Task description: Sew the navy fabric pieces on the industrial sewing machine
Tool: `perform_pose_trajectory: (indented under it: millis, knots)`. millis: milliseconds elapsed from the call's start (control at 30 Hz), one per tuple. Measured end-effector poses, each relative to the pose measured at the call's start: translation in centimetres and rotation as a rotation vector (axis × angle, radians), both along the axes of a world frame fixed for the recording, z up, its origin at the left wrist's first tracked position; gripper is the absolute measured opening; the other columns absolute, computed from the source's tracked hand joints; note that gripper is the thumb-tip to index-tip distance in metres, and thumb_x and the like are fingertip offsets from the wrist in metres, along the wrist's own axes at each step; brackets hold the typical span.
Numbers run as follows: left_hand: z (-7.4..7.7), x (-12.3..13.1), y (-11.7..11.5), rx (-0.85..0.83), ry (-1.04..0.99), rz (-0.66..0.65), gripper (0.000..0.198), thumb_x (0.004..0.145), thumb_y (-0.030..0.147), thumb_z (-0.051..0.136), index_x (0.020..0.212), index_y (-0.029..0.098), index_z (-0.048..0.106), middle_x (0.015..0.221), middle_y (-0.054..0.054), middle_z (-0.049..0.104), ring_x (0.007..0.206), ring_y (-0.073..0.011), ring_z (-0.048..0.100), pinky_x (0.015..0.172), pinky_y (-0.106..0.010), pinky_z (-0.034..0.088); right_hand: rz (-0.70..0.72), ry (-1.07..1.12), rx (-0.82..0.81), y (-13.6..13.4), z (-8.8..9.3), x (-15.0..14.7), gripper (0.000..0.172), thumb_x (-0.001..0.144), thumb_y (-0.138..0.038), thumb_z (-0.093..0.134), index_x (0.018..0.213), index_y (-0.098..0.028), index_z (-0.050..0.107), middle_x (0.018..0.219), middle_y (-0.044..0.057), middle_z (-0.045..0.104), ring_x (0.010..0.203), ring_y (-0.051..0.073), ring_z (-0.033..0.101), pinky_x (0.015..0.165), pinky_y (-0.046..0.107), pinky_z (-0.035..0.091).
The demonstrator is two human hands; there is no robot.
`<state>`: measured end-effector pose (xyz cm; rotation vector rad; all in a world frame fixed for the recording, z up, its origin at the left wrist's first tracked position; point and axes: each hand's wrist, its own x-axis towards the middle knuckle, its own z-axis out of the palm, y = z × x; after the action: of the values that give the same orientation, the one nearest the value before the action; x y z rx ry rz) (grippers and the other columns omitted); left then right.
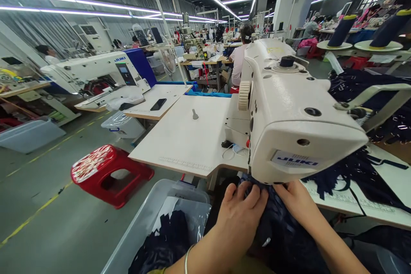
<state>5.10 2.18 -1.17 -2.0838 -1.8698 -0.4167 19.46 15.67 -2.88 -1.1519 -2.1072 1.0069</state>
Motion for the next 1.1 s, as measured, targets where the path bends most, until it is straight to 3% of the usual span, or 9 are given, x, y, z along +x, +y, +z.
perform_pose_trajectory:
  millis: [167, 367, 467, 867, 1100]
  knots:
    - [-0.3, 0.8, 0.3, 0.045, 0.037, 0.044, 0.035, 0.091, 0.019, 0.046, 0.126, 0.021, 0.053, 0.114, -0.002, 0.059, 0.109, -0.0203, 0.049, 0.092, -0.036, 0.034, 0.018, -0.070, 0.079, 0.5, 0.8, -0.4, 0.026, 0.081, -0.038, 0.046, 0.074, -0.022, 0.066, 0.059, 0.005, 0.066, 0.084, 0.029, 0.067, 0.078, 0.035, 0.051]
    - [-0.2, 1.4, 0.4, 0.054, 0.079, 0.082, 0.034, 0.091, 0.019, 0.047, 0.124, 0.020, 0.054, 0.113, -0.002, 0.058, 0.109, -0.0214, 0.049, 0.092, -0.035, 0.033, 0.013, -0.103, 0.054, 0.6, 1.0, -0.7, 0.045, 0.077, -0.045, 0.040, 0.093, -0.016, 0.070, 0.096, 0.015, 0.073, 0.108, 0.036, 0.061, 0.087, 0.042, 0.049]
    - [-0.1, 1.5, 0.4, 0.059, 0.094, 0.096, 0.033, 0.091, 0.020, 0.048, 0.124, 0.020, 0.054, 0.113, -0.001, 0.057, 0.108, -0.0202, 0.049, 0.092, -0.035, 0.034, 0.004, -0.097, 0.040, 0.7, 0.9, -0.8, 0.045, 0.075, -0.044, 0.041, 0.093, -0.016, 0.071, 0.105, 0.017, 0.072, 0.113, 0.036, 0.059, 0.089, 0.043, 0.048]
    - [0.0, 1.8, 0.6, 0.084, 0.093, 0.105, 0.031, 0.092, 0.018, 0.048, 0.122, 0.018, 0.056, 0.112, -0.001, 0.057, 0.107, -0.0200, 0.049, 0.092, -0.035, 0.032, -0.006, 0.018, 0.070, 0.8, 0.7, -1.1, 0.032, 0.074, -0.038, 0.047, 0.092, -0.021, 0.068, 0.100, 0.013, 0.073, 0.117, 0.032, 0.057, 0.100, 0.046, 0.041]
    - [0.3, 1.7, 0.6, 0.069, 0.102, 0.115, 0.033, 0.090, 0.016, 0.048, 0.122, 0.017, 0.056, 0.111, -0.001, 0.057, 0.105, -0.0208, 0.051, 0.091, -0.035, 0.034, 0.031, -0.046, 0.095, 0.9, -0.1, -0.9, 0.038, 0.077, -0.041, 0.044, 0.098, -0.020, 0.069, 0.106, 0.014, 0.070, 0.115, 0.033, 0.057, 0.090, 0.043, 0.049]
